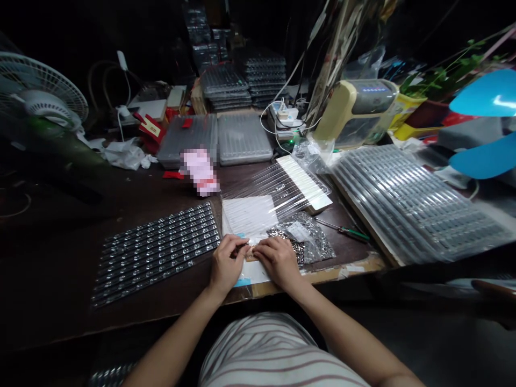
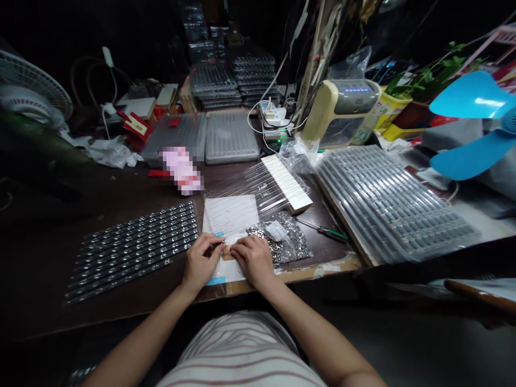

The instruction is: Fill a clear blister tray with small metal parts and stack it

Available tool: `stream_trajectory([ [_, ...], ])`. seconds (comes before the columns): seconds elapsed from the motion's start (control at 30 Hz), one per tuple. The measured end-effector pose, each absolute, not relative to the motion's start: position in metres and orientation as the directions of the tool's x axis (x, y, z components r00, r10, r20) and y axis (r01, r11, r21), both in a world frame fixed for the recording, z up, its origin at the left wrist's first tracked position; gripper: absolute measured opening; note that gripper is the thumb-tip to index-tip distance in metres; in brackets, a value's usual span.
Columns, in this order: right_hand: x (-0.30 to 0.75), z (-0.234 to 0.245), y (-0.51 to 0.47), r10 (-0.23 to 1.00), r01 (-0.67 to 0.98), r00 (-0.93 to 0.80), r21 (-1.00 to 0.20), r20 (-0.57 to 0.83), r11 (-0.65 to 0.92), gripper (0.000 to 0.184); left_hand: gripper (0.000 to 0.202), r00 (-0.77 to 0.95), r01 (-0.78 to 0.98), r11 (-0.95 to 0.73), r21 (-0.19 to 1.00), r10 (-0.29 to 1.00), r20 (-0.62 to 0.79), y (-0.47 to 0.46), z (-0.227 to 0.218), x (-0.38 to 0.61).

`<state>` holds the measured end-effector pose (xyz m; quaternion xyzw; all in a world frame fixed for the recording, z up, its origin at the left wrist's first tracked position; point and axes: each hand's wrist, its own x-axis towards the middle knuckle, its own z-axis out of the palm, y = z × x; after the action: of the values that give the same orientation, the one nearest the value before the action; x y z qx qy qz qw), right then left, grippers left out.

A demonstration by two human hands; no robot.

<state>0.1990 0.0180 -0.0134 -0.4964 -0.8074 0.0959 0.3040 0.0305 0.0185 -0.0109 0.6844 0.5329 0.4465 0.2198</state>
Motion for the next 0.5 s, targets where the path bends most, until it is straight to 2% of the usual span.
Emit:
stream_trajectory([
  [0.2, 0.207, -0.014, 0.018, 0.853, 0.794, -0.341, -0.366, 0.396, 0.487, 0.018, 0.011, 0.029, 0.560, -0.331, 0.760, 0.924, 0.381, 0.017, -0.012, 0.030],
  [0.3, 0.224, -0.013, 0.020, 0.858, 0.846, -0.338, -0.274, 0.387, 0.457, 0.027, 0.012, 0.018, 0.541, -0.290, 0.790, 0.943, 0.334, 0.018, -0.009, 0.028],
  [0.37, 0.237, -0.015, 0.021, 0.849, 0.849, -0.365, -0.238, 0.383, 0.472, 0.027, 0.012, 0.029, 0.534, -0.260, 0.804, 0.957, 0.290, 0.021, -0.005, 0.028],
  [0.5, 0.250, -0.022, 0.020, 0.842, 0.830, -0.349, -0.281, 0.412, 0.482, 0.017, 0.011, 0.121, 0.543, -0.293, 0.787, 0.955, 0.272, 0.026, 0.002, 0.036],
])
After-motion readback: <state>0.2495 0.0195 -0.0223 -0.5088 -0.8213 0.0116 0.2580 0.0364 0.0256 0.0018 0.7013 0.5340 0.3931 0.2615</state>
